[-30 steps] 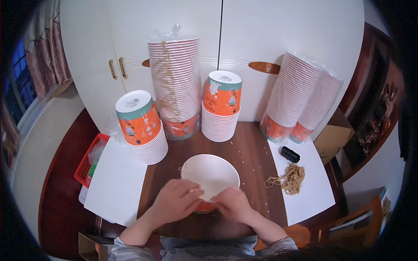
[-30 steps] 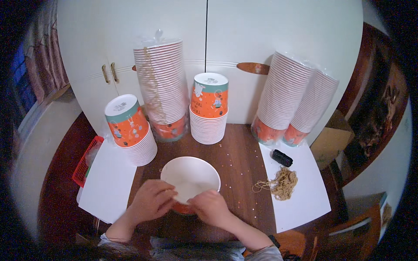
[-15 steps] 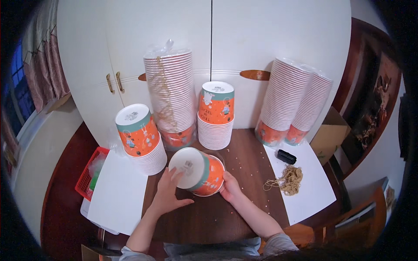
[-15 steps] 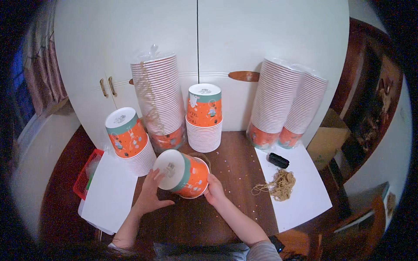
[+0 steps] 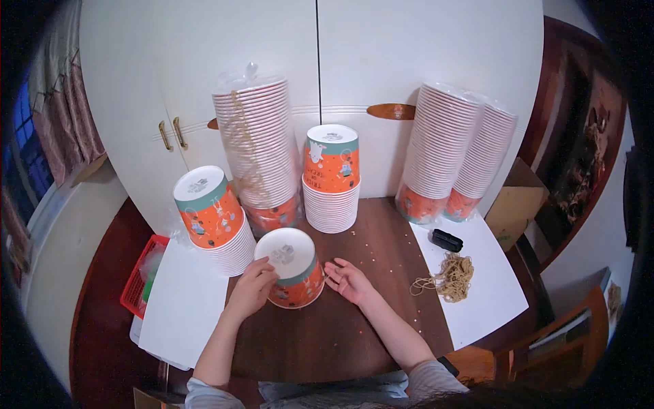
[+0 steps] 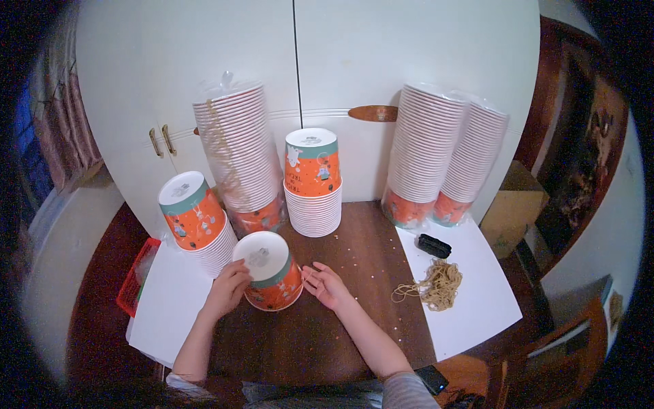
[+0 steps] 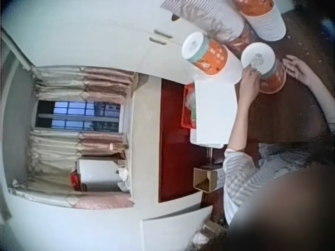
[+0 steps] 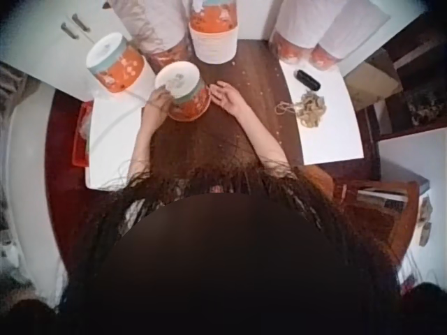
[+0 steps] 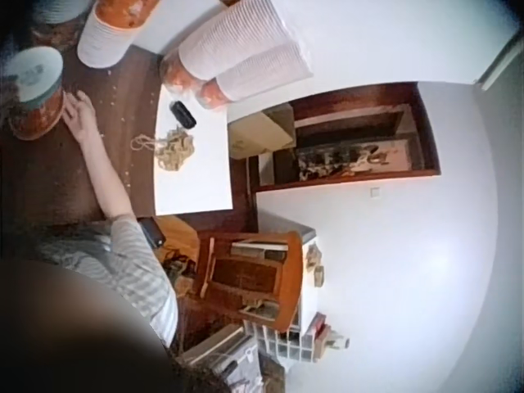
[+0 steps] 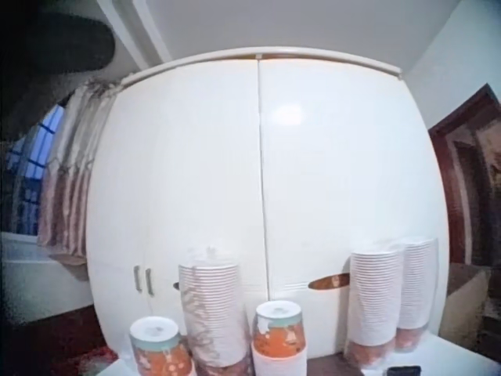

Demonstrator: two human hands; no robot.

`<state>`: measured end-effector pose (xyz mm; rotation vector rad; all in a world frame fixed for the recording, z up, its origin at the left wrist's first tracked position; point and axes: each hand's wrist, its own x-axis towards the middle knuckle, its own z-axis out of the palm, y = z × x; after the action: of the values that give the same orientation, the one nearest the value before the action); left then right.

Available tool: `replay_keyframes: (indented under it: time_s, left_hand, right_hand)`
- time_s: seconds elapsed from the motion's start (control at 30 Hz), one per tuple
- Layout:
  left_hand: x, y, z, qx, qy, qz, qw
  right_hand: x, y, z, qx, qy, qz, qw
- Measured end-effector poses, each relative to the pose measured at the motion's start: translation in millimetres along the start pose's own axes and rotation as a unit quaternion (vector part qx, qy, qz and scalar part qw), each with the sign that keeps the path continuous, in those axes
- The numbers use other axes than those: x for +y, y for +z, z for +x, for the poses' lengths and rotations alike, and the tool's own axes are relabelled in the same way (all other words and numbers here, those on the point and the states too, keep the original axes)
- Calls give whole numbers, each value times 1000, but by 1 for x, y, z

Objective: The recorder ties thin elastic strings around the rim of paper bowls and stacks them.

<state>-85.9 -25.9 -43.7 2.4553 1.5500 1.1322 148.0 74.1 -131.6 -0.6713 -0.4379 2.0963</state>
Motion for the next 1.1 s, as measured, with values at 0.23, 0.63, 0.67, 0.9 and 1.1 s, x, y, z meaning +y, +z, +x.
replay_keyframes:
  time_s: [0.23, 0.63, 0.67, 0.9, 1.1]
  left_hand:
    - [7, -19, -11, -76, 14, -92, 993]
    - [-27, -15, 31, -95, -13, 7, 995]
    - [-32, -13, 34, -81, -18, 17, 996]
    - [-34, -5, 41, -56, -49, 18, 997]
    - [-27, 6, 38, -75, -32, 74, 994]
  right_hand:
    - [-15, -11, 32, -33, -35, 42, 998]
    - [-34, -9, 36, -54, -64, -92, 992]
    - [-29, -10, 38, -57, -60, -94, 992]
    - [-5, -27, 36, 52, -363, -565, 739]
    - [11, -10, 20, -32, -469, -710, 525]
